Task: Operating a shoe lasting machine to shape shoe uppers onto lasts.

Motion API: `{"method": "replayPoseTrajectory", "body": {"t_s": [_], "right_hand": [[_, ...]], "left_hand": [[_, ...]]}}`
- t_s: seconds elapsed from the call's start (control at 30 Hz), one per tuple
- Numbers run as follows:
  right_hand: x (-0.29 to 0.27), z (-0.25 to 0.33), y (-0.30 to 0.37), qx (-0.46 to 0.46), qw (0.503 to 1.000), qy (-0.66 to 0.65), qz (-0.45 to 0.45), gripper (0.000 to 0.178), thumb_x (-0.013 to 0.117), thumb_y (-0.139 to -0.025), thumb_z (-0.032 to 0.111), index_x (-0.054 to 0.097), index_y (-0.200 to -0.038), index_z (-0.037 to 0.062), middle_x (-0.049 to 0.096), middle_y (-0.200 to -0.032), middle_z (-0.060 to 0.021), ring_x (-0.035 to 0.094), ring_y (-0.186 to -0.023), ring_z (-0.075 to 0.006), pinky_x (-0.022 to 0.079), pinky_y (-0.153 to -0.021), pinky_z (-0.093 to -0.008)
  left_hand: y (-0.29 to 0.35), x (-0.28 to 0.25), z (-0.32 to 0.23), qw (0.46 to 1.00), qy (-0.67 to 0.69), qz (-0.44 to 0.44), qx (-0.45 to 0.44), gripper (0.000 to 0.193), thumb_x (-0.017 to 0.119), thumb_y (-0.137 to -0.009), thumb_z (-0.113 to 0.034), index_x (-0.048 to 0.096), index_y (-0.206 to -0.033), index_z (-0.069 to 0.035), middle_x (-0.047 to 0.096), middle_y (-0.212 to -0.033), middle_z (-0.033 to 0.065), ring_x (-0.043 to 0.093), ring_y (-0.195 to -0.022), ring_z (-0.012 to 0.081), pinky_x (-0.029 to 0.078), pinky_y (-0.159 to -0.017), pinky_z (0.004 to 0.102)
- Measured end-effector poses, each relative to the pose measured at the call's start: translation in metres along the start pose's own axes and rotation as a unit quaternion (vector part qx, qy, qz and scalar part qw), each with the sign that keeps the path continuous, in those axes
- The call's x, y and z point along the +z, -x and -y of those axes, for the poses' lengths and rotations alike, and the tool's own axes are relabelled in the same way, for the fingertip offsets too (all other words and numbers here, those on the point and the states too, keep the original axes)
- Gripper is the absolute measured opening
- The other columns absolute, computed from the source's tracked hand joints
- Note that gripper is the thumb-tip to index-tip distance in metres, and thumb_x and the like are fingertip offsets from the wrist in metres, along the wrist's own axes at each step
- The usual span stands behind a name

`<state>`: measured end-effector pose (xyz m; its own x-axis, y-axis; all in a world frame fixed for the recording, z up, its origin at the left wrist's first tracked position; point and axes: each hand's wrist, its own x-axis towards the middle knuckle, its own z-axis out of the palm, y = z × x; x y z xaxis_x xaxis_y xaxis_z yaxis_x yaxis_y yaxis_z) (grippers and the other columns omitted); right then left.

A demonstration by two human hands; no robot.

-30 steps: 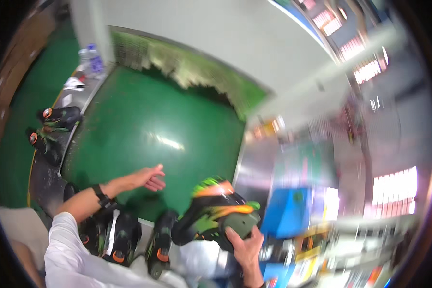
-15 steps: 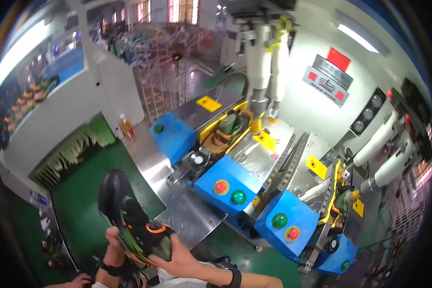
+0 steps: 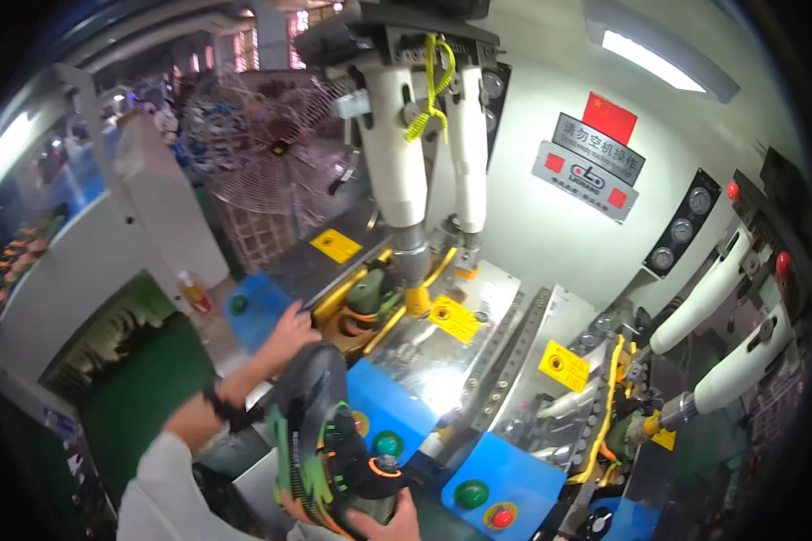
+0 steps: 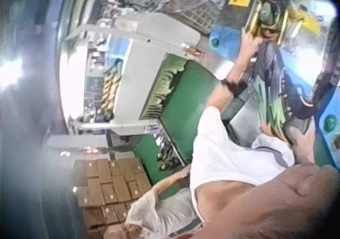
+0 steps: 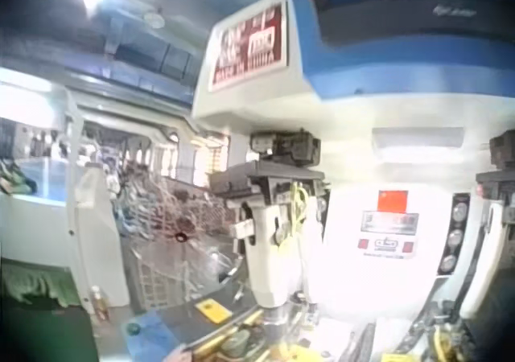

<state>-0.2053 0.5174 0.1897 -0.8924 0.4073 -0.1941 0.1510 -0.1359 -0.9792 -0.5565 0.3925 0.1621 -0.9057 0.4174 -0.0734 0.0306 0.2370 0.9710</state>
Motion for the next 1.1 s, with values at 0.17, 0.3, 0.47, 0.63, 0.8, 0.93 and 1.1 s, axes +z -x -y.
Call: {"method": "replayPoseTrajectory", "body": {"t_s": [0.17, 0.3, 0.47, 0.63, 0.8, 0.93, 1.1], "right_hand": [[0.011, 0.018, -0.025, 0.050, 0.995, 0.041, -0.077, 0.081, 0.079, -0.064, 0.018, 0.038, -0.131, -0.0014, 0.055, -0.118, -0.0137, 0.053, -0.111, -0.0238, 0.042, -0.097, -0.0373], [0.027, 0.032, -0.038, 0.074, 0.987, 0.091, -0.112, 0.076, 0.073, -0.070, 0.019, 0.037, -0.134, -0.0012, 0.055, -0.120, -0.0135, 0.054, -0.109, -0.0253, 0.044, -0.094, -0.0375], [0.054, 0.045, -0.063, 0.058, 0.990, -0.026, -0.128, 0.065, 0.069, -0.074, 0.015, 0.040, -0.130, -0.0004, 0.058, -0.111, -0.0107, 0.058, -0.097, -0.0202, 0.049, -0.084, -0.0326], [0.072, 0.072, -0.166, 0.162, 0.984, -0.070, -0.041, 0.042, 0.063, -0.079, 0.016, 0.051, -0.118, 0.0025, 0.061, -0.109, -0.0115, 0.060, -0.098, -0.0230, 0.049, -0.085, -0.0352], [0.084, 0.088, -0.351, 0.194, 0.980, 0.044, 0.008, 0.026, 0.056, -0.081, 0.011, 0.057, -0.101, -0.0050, 0.062, -0.100, -0.0166, 0.063, -0.091, -0.0278, 0.051, -0.085, -0.0362], [0.136, 0.046, -0.416, 0.051, 0.929, 0.238, -0.280, 0.044, 0.064, -0.070, 0.016, 0.051, -0.104, -0.0101, 0.060, -0.096, -0.0235, 0.062, -0.092, -0.0358, 0.051, -0.081, -0.0404], [0.146, 0.006, -0.436, -0.021, 0.895, 0.296, -0.333, 0.041, 0.063, -0.067, 0.011, 0.053, -0.103, -0.0063, 0.060, -0.089, -0.0178, 0.060, -0.080, -0.0274, 0.048, -0.069, -0.0400]], "left_hand": [[-0.176, 0.059, 0.009, 0.973, -0.101, 0.206, 0.022, 0.057, 0.067, -0.063, -0.011, 0.048, -0.115, 0.004, 0.060, -0.093, 0.0120, 0.060, -0.080, 0.0218, 0.051, -0.072, 0.0343], [-0.185, 0.039, -0.013, 0.970, -0.015, 0.243, -0.024, 0.043, 0.063, -0.060, -0.001, 0.055, -0.103, 0.000, 0.059, -0.090, 0.0094, 0.059, -0.080, 0.0200, 0.049, -0.065, 0.0316], [-0.137, -0.065, -0.029, 0.917, 0.293, 0.263, -0.070, 0.044, 0.059, -0.059, 0.004, 0.060, -0.102, -0.003, 0.061, -0.090, 0.0034, 0.061, -0.080, 0.0157, 0.050, -0.073, 0.0296], [0.029, -0.174, 0.065, 0.890, 0.450, -0.064, -0.037, 0.088, 0.060, -0.049, 0.002, 0.041, -0.135, 0.004, 0.056, -0.122, 0.0163, 0.058, -0.109, 0.0295, 0.048, -0.093, 0.0361], [0.149, -0.245, 0.094, 0.877, 0.457, -0.140, 0.045, 0.095, 0.056, -0.044, 0.002, 0.038, -0.137, 0.003, 0.052, -0.130, 0.0186, 0.052, -0.118, 0.0335, 0.045, -0.100, 0.0398], [0.223, -0.229, 0.119, 0.861, 0.426, -0.260, -0.099, 0.091, 0.050, -0.047, -0.007, 0.036, -0.137, 0.003, 0.055, -0.117, 0.0154, 0.056, -0.107, 0.0293, 0.051, -0.090, 0.0374], [0.286, -0.183, 0.178, 0.783, 0.397, -0.271, -0.395, 0.037, 0.059, -0.072, -0.004, 0.059, -0.109, -0.002, 0.063, -0.094, 0.0120, 0.062, -0.090, 0.0284, 0.054, -0.076, 0.0392]]}}
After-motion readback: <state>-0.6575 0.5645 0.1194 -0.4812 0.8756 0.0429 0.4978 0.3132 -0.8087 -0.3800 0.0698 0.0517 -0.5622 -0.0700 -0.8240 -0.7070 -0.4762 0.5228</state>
